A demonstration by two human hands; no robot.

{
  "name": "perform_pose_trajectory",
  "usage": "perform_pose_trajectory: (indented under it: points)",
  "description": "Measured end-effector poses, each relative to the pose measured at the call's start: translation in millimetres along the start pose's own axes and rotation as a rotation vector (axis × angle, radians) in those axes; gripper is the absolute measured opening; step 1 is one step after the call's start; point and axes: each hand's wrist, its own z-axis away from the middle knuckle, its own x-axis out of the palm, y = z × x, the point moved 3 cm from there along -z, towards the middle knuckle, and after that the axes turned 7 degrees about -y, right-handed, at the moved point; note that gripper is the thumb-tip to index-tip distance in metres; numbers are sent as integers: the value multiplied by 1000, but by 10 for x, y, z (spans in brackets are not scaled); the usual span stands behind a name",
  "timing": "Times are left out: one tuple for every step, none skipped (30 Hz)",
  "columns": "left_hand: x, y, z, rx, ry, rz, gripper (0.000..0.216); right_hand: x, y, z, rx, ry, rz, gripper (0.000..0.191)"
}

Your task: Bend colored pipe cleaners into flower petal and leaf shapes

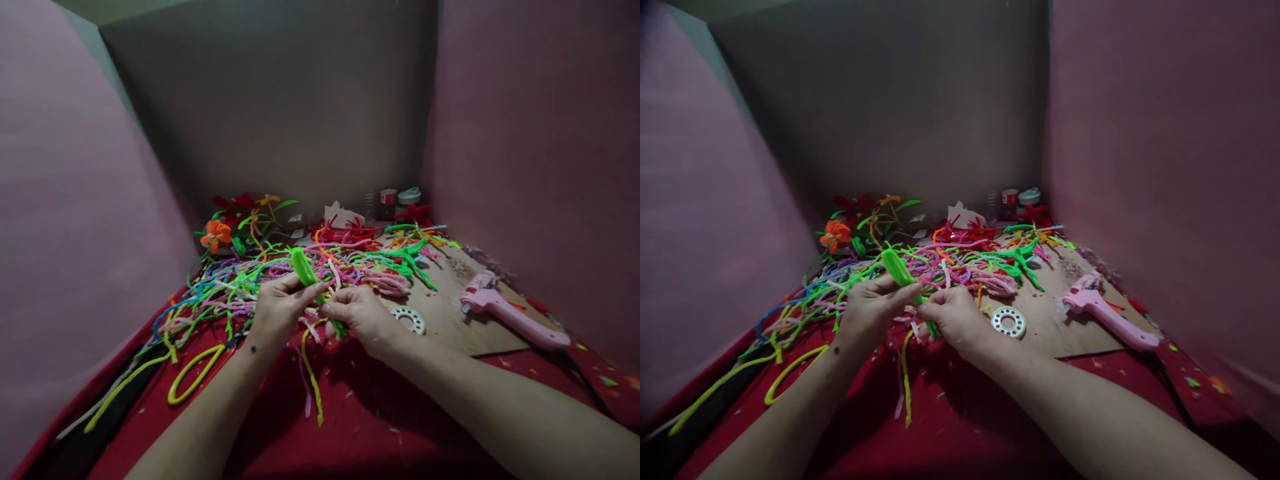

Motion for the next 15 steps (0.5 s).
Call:
perform_pose_trajectory:
  points:
    - [-14,29,10,71,41,-66,16,13,18,-1,8,-4,-23,19]
    - [-27,55,21,144,78,-131,14,24,29,-2,10,-10,-41,19]
    - [-41,77,29,210,111,-191,13,34,36,0,12,-16,-54,20]
    - [-58,91,34,257,141,-240,13,41,39,2,15,-18,-64,20]
    - [-79,94,32,277,168,-267,14,47,39,6,20,-19,-69,19]
    - [-106,88,23,268,191,-265,14,51,37,10,24,-17,-67,19]
    - [-136,73,9,234,210,-241,14,55,33,13,28,-17,-60,18]
    - [-166,57,-7,195,229,-207,15,59,31,16,37,-19,-51,18]
    - [-194,46,-22,169,249,-186,16,62,31,18,50,-21,-41,18]
    - [-216,47,-32,170,268,-194,17,66,34,19,66,-26,-33,18]
    - [-229,63,-36,208,282,-237,16,69,40,19,86,-32,-30,17]
    - [-232,91,-33,278,290,-306,15,72,49,21,106,-40,-27,17]
    - [-225,123,-23,361,285,-385,13,76,59,23,123,-49,-25,17]
    - [-216,150,-11,439,280,-449,10,80,69,26,136,-56,-23,18]
    - [-212,166,-2,485,273,-486,7,84,79,31,147,-61,-16,18]
